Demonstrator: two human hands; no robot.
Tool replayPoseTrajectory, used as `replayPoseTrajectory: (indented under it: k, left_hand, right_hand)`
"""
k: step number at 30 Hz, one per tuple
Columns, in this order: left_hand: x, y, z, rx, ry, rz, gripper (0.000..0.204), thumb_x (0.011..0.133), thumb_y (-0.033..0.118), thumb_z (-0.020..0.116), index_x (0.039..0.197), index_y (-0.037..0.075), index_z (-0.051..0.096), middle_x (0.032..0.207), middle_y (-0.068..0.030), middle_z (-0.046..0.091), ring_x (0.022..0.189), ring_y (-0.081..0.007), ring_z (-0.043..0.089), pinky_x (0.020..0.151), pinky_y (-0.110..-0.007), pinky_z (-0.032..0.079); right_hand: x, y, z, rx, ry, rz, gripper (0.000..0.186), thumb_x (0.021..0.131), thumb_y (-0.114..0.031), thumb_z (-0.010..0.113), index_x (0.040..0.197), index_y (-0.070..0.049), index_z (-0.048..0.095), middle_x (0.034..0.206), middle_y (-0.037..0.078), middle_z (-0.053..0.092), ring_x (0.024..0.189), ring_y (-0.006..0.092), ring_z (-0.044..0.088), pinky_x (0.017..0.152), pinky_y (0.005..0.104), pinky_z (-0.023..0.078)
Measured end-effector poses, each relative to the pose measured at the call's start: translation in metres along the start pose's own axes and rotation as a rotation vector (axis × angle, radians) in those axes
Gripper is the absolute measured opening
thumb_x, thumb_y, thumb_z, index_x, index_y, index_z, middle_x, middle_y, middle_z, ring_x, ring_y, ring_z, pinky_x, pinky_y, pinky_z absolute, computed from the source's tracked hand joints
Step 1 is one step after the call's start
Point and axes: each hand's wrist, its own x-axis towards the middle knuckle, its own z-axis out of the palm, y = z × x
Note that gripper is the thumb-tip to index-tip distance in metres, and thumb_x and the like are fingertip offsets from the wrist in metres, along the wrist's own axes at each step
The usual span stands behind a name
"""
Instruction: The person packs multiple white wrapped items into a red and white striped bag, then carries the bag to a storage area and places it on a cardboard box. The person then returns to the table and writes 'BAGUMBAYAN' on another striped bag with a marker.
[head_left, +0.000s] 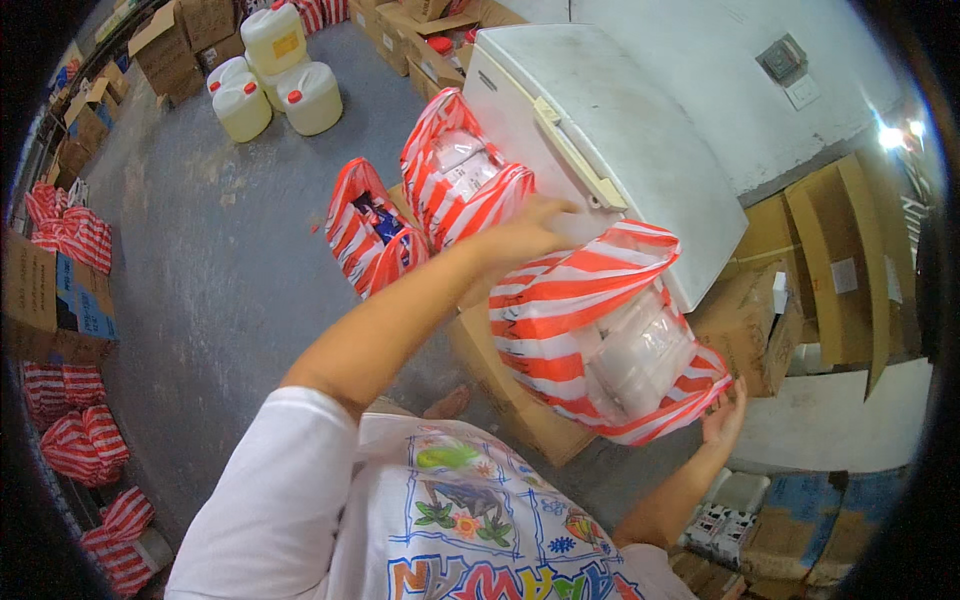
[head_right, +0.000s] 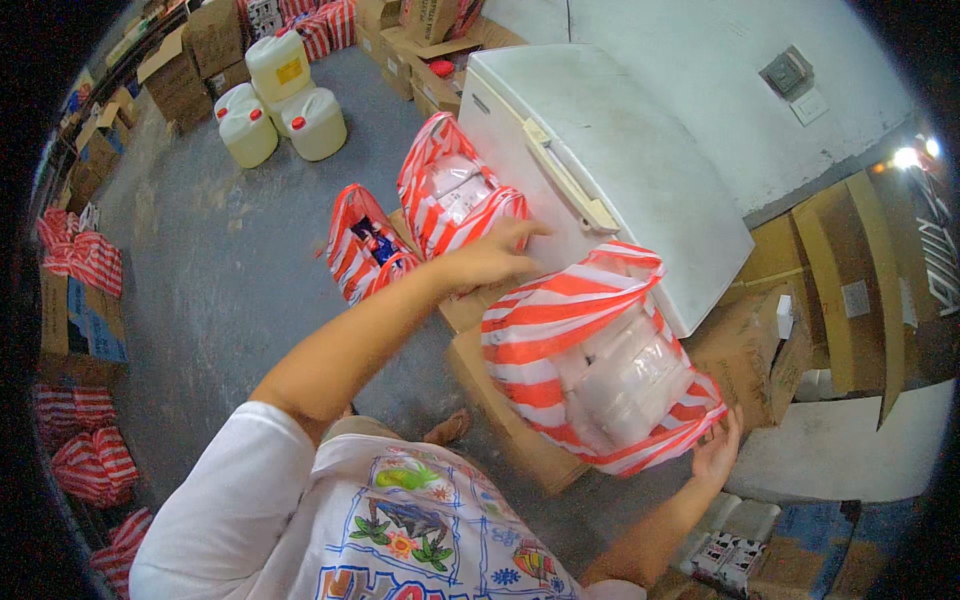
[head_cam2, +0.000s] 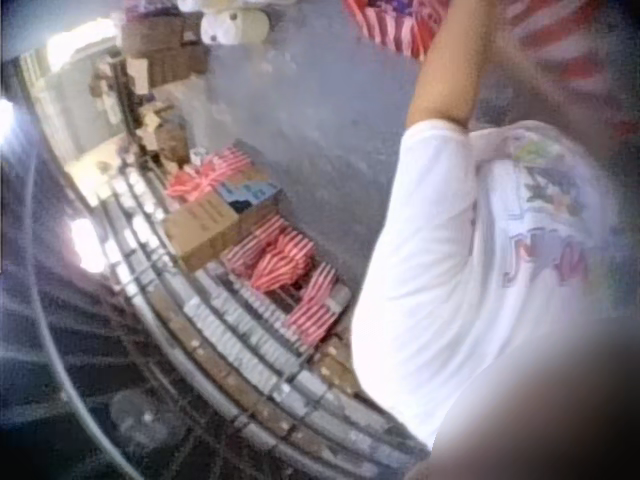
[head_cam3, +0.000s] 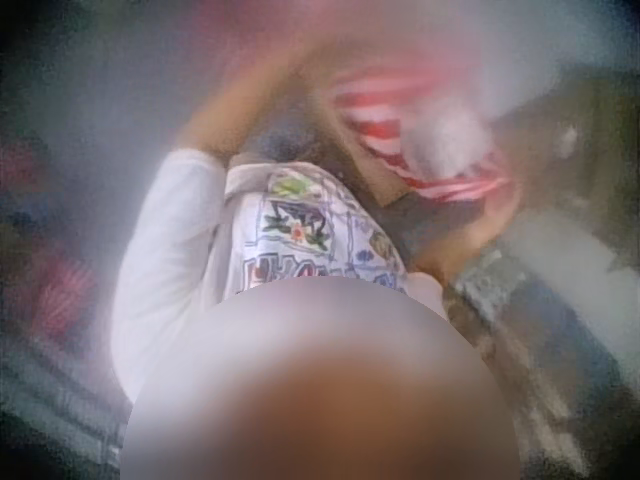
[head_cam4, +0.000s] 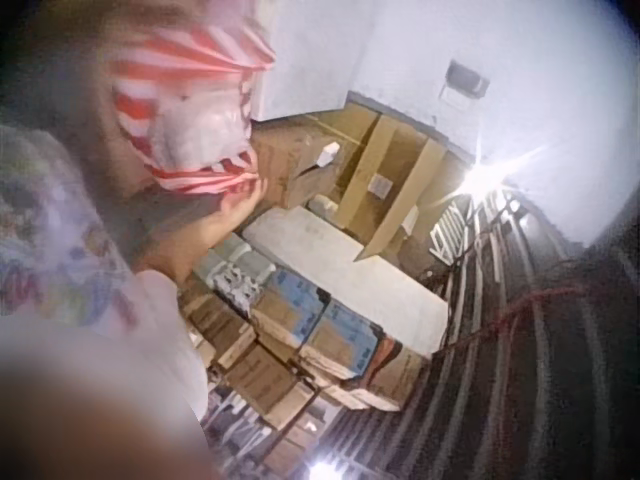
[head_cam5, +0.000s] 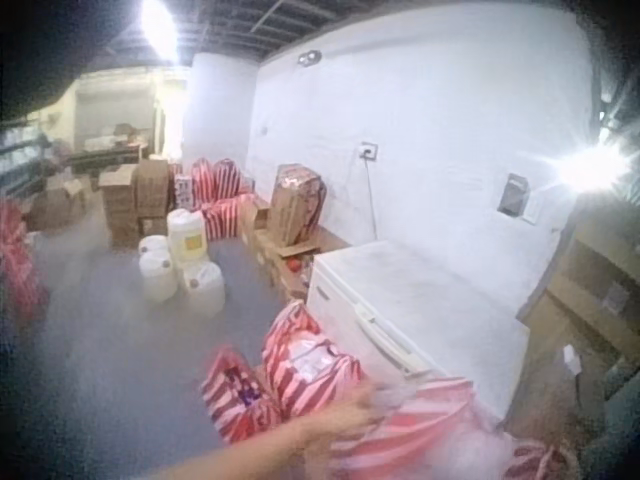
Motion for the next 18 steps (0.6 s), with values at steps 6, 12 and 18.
replayPoseTrajectory:
  k: [6,12,18]
  left_hand:
    - [-0.363,-0.277,-0.167,0.312,0.524,-0.56,0.061,0.088,0.026,0.072,0.142,0.003,0.057,0.144,-0.0199,0.058,0.135,-0.0351,0.052,0.113,-0.043,0.041]
    - [-0.9,-0.274,-0.232,0.283,0.41,-1.572,0.053,0.098,0.032,0.059,0.143,0.004,0.056,0.14,-0.0191,0.057,0.129,-0.0339,0.054,0.105,-0.042,0.043]
    - [-1.086,-0.143,-0.23,-0.23,0.87,-2.017,0.049,0.095,0.027,0.063,0.137,0.003,0.059,0.124,-0.0173,0.062,0.111,-0.0316,0.059,0.09,-0.043,0.048]
  right_hand:
    - [-0.085,0.12,-0.008,-0.012,0.725,-0.2,0.083,0.09,-0.046,0.07,0.154,-0.009,0.033,0.15,0.025,0.048,0.139,0.0385,0.046,0.108,0.056,0.039]
    - [-0.258,0.414,0.044,-1.133,0.387,0.247,0.059,0.095,-0.032,0.062,0.142,0.002,0.05,0.14,0.027,0.057,0.123,0.0416,0.059,0.1,0.0531,0.049]
    - [-0.366,0.528,0.2,-1.629,-1.018,0.773,0.052,0.091,-0.036,0.064,0.129,-0.001,0.063,0.126,0.025,0.066,0.113,0.0402,0.065,0.095,0.0516,0.051]
